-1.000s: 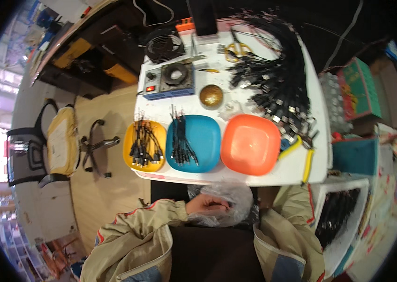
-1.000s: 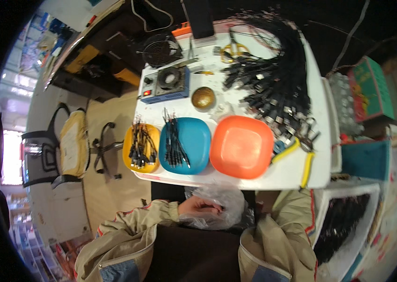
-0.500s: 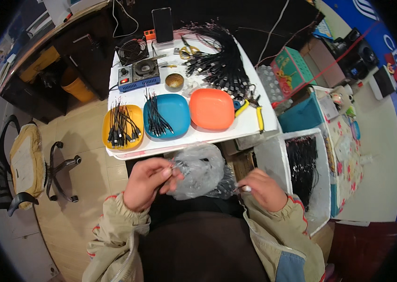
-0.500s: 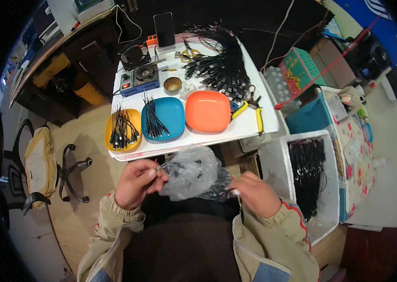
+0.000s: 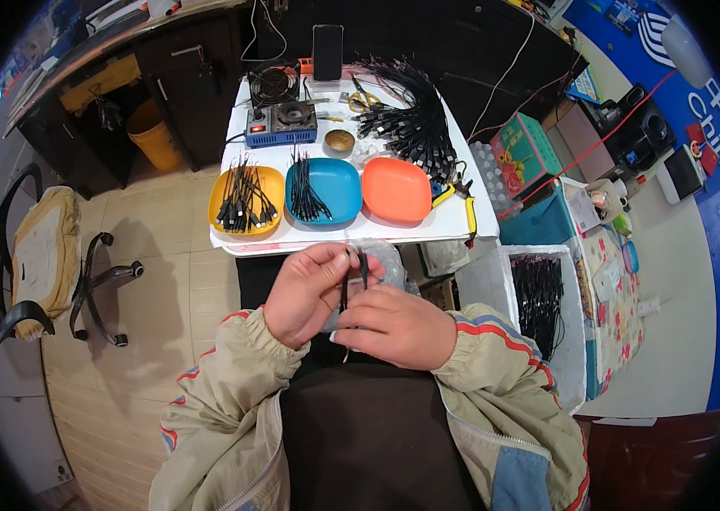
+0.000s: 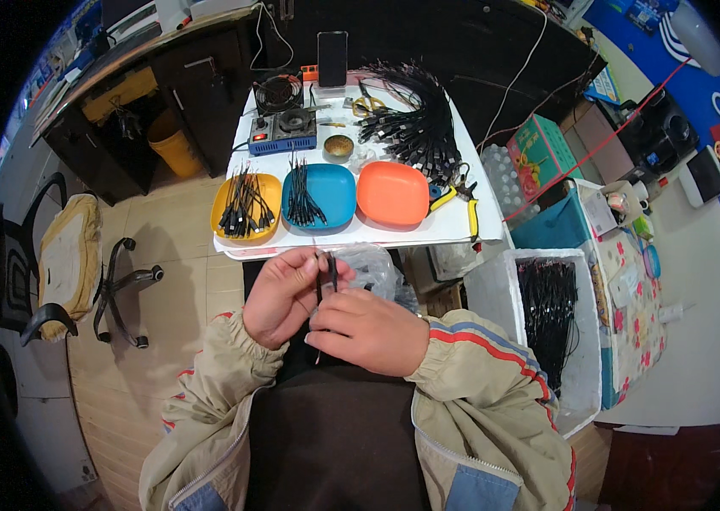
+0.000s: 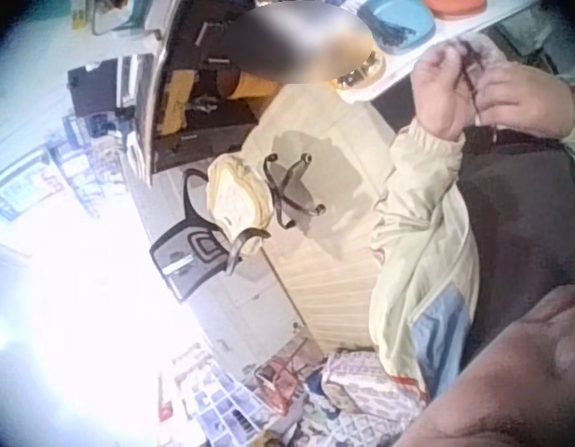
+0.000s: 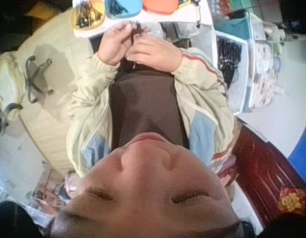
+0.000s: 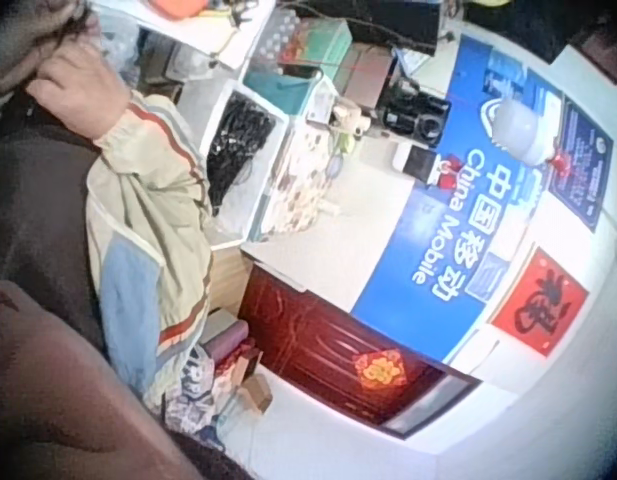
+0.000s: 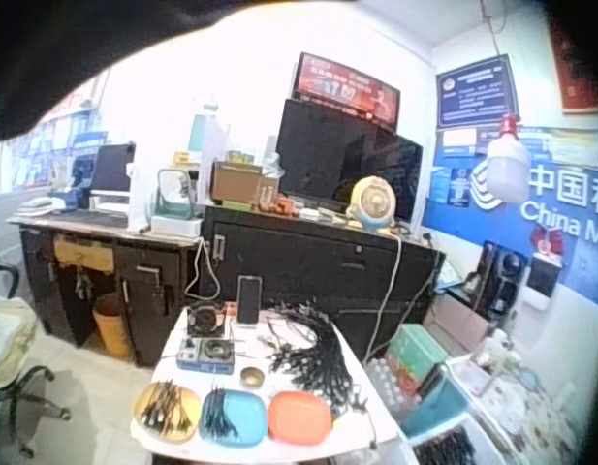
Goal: The person assembles small electronic components by hand, inserting wires into connectors and organizing them into trays. They repeatedly pick up wires, align them, and place them into colored trays on the table.
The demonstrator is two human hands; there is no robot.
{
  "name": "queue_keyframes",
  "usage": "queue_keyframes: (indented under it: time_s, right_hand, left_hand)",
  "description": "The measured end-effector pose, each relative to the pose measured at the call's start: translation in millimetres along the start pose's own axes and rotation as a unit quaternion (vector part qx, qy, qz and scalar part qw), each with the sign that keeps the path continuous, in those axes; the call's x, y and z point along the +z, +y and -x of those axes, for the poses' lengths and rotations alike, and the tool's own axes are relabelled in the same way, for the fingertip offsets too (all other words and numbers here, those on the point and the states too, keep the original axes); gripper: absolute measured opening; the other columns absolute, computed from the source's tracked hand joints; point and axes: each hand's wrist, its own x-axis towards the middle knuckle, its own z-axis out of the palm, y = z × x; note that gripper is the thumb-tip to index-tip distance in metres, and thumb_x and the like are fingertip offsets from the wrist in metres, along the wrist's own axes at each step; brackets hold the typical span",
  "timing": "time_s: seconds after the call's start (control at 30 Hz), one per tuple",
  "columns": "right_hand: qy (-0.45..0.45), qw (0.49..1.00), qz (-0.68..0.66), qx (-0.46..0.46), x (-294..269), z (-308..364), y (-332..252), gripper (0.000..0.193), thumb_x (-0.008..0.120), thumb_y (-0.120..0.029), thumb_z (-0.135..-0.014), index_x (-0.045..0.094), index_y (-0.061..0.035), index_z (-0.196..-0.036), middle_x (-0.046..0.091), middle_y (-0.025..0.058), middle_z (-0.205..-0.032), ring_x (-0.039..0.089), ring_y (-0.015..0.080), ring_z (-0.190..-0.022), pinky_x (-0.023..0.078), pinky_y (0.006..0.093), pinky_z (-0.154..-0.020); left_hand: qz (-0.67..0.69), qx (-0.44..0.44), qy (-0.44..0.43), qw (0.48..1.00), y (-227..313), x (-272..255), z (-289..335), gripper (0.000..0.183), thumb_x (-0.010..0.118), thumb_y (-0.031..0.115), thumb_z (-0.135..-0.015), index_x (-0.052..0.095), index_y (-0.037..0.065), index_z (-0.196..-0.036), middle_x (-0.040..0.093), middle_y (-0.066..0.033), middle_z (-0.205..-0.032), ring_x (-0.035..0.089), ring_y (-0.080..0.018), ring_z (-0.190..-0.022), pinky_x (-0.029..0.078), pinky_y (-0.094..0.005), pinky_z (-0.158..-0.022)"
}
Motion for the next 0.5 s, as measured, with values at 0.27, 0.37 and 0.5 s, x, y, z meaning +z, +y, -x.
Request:
queue_keyframes:
  time_s: [0.27, 0.37, 0.5]
  right_hand:
    - [0.201, 0.872, -0.333, 0.296, 4, 6, 12, 0.010, 0.055, -0.006, -0.092, 0.058, -0.0012, -0.100, 0.069, 0.0124, -0.104, 0.068, 0.0227, -0.085, 0.053, 0.0292, -0.068]
    - [0.275, 0.725, -0.531, 0.342, 2, 3, 22, 0.008, 0.051, -0.007, -0.096, 0.054, -0.0003, -0.094, 0.068, 0.0141, -0.104, 0.067, 0.0208, -0.089, 0.053, 0.0277, -0.068]
    - [0.283, 0.741, -0.513, 0.327, 15, -3, 37, 0.012, 0.058, -0.006, -0.091, 0.047, -0.0037, -0.086, 0.064, 0.0181, -0.107, 0.061, 0.0190, -0.097, 0.052, 0.0308, -0.078]
  left_hand:
    - [-0.056, 0.050, 0.121, 0.990, -4, -19, -9, 0.020, 0.045, 0.009, -0.099, 0.061, -0.003, -0.104, 0.062, -0.0141, -0.114, 0.059, -0.0224, -0.108, 0.051, -0.0365, -0.091]
    - [-0.140, 0.170, 0.167, 0.961, -5, -14, -11, 0.015, 0.052, 0.007, -0.096, 0.059, -0.004, -0.104, 0.062, -0.0121, -0.112, 0.060, -0.0164, -0.097, 0.051, -0.0330, -0.089]
    - [-0.089, 0.141, 0.116, 0.979, -7, -1, -9, 0.015, 0.051, 0.006, -0.096, 0.058, -0.004, -0.105, 0.061, -0.0112, -0.112, 0.061, -0.0145, -0.097, 0.052, -0.0323, -0.088]
